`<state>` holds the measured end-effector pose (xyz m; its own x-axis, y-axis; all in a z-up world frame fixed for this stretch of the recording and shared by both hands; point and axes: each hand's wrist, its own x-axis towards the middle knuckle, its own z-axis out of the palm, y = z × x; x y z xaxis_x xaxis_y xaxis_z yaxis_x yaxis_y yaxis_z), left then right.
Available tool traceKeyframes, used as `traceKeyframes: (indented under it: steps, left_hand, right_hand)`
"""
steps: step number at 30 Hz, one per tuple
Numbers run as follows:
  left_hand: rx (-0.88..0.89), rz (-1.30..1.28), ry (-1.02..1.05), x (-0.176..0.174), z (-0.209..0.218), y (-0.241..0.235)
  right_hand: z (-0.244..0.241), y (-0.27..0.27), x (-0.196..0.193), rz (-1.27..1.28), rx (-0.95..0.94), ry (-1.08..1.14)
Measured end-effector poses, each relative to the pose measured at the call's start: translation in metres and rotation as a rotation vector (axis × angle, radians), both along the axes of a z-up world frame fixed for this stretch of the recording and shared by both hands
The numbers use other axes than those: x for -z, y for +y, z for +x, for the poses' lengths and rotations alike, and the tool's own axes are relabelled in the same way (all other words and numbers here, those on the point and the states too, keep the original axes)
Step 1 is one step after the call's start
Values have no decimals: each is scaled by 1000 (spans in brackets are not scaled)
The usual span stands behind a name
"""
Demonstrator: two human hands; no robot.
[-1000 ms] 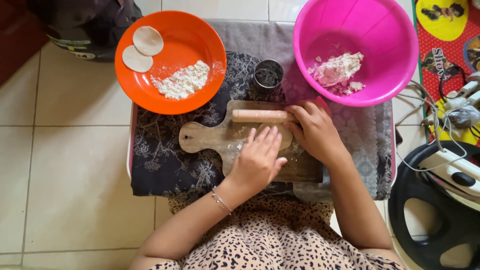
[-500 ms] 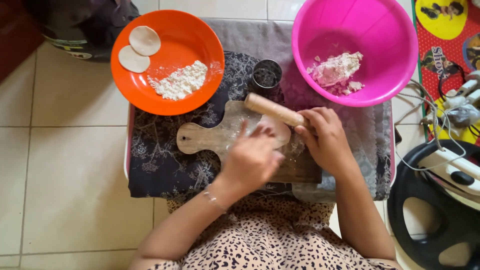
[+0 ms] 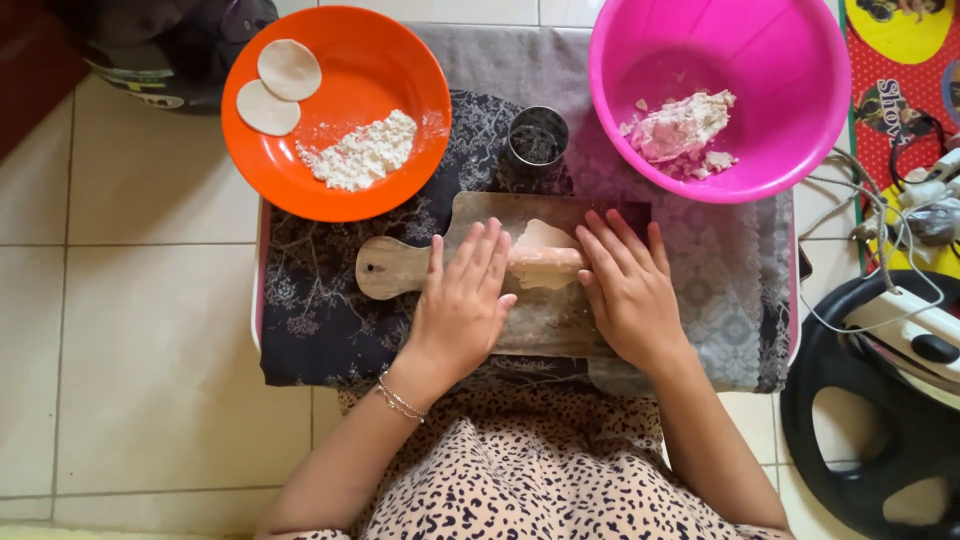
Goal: Rolling out dough with a rolling pin and cutting it into circular wrappers using a metal cutter.
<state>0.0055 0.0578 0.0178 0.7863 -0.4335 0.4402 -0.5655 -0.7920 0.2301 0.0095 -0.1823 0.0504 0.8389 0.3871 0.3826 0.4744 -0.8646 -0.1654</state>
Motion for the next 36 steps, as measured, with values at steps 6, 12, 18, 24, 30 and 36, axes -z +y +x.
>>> traceKeyframes:
  steps: [6,12,18,24,30,36]
  left_hand:
    - [-15,13,33,4,-21,1]
    - [-23,10,103,8,-22,0]
    - [-33,30,119,6,3,-1]
    - [-33,21,126,4,-43,2]
    - [-36,46,93,-1,-30,3]
    - [-30,6,121,5,0,2]
  right_hand:
    - [-25,4,2,19,22,-29]
    - [-20,-4,15,30,21,-16]
    - [8,-4,15,43,37,-26]
    - [-41,-2,15,76,41,7]
    - [-24,-2,11,86,20,-24]
    - [3,-7,18,63,40,-11]
